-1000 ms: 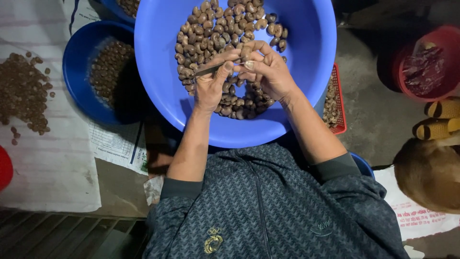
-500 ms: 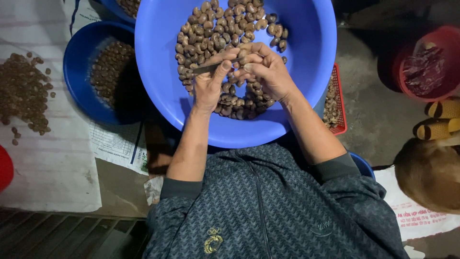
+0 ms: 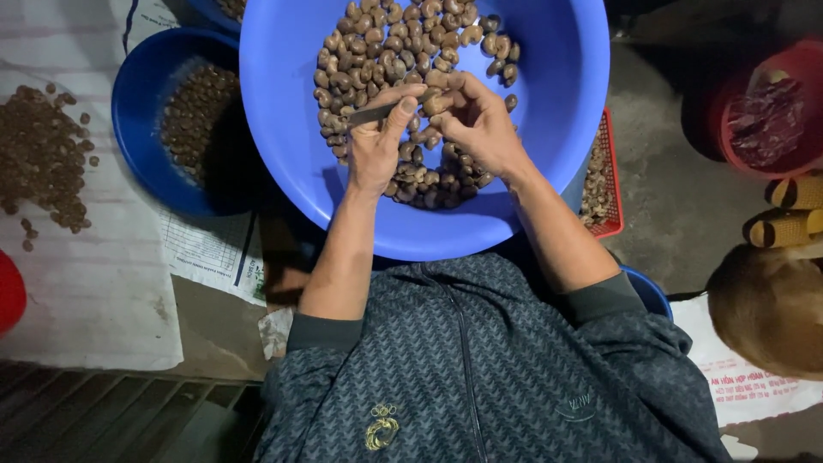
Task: The person uses a small knife to peel the outer skin off cashew nuts held in a blue basin. They pick up each nut, scrape the skin with the blade, and drop the peeled nut into a red basket to the right.
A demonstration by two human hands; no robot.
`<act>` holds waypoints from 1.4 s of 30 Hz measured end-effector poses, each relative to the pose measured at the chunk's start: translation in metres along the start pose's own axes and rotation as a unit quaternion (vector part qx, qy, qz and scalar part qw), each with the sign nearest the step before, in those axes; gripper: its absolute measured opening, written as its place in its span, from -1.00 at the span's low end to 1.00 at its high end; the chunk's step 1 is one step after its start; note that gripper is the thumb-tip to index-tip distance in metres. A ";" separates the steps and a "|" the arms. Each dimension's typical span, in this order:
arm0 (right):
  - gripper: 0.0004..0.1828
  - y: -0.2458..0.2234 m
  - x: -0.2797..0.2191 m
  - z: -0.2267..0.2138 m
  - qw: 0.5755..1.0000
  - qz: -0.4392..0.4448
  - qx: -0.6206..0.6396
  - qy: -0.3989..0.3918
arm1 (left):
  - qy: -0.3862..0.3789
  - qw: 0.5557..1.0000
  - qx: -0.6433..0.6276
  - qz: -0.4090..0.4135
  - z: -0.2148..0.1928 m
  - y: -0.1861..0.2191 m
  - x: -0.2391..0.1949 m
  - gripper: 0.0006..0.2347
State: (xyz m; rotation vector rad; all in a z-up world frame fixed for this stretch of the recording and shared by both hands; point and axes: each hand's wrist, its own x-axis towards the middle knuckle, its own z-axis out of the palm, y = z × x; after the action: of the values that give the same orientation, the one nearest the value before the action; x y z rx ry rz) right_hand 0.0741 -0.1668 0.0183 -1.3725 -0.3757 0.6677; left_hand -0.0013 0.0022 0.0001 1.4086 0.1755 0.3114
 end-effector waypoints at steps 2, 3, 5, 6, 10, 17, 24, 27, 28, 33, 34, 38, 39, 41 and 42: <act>-0.46 -0.001 0.000 0.001 1.000 0.000 -0.002 -0.007 | 0.022 0.999 0.027 0.005 0.000 0.003 -0.001 -0.82; -0.44 -0.001 -0.001 -0.001 1.000 -0.001 -0.007 -0.012 | 0.042 0.998 0.051 0.011 0.003 0.003 -0.001 -0.82; -0.52 0.003 -0.001 -0.004 0.999 -0.037 -0.020 0.011 | 0.044 0.997 0.064 0.023 0.002 0.005 -0.002 -0.83; -0.61 0.004 -0.001 -0.008 0.996 -0.077 -0.034 0.031 | 0.049 0.995 0.079 0.038 0.003 0.006 -0.002 -0.84; -0.51 -0.013 -0.019 -0.043 0.968 -0.151 -0.169 0.111 | 0.026 0.996 0.040 0.080 -0.005 -0.022 0.004 -0.85; -0.65 0.019 -0.097 -0.153 0.892 -0.187 -0.123 0.392 | 0.061 0.988 0.130 0.048 0.000 -0.010 0.004 -0.84; -0.69 0.143 -0.187 -0.202 0.867 0.114 -0.153 0.460 | 0.055 0.984 0.168 0.029 0.001 -0.004 0.003 -0.86; -0.65 0.167 -0.204 -0.215 0.867 0.144 -0.192 0.436 | 0.045 0.985 0.164 0.008 0.001 -0.007 0.005 -0.86; -0.65 0.162 -0.203 -0.214 0.866 0.145 -0.190 0.439 | 0.041 0.986 0.164 0.007 0.002 -0.007 0.005 -0.86; -0.47 0.143 -0.194 -0.232 0.838 0.117 -0.282 0.452 | 0.029 0.991 0.129 0.020 0.002 -0.005 0.005 -0.84; -0.47 0.130 -0.188 -0.230 0.838 0.117 -0.281 0.452 | 0.029 0.991 0.129 0.019 0.002 -0.006 0.006 -0.84; -0.62 0.068 -0.158 -0.213 0.868 0.013 -0.214 0.447 | 0.031 0.990 0.138 0.020 0.003 -0.009 0.006 -0.82; -0.69 0.052 -0.146 -0.204 0.879 -0.039 -0.193 0.434 | 0.034 0.989 0.141 0.028 0.001 -0.010 0.006 -0.82; -0.79 0.024 -0.130 -0.187 0.886 -0.088 -0.207 0.405 | 0.043 0.990 0.131 0.021 0.003 -0.010 0.006 -0.82; -0.84 0.012 -0.119 -0.176 0.889 -0.137 -0.219 0.377 | 0.049 0.992 0.119 0.014 0.001 -0.010 0.006 -0.82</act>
State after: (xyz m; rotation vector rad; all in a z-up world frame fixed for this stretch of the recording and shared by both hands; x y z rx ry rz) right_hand 0.0880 -0.3775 -0.0088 -1.8429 -0.0801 -0.2321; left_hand 0.0057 0.0015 -0.0087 1.6339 0.2810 0.3933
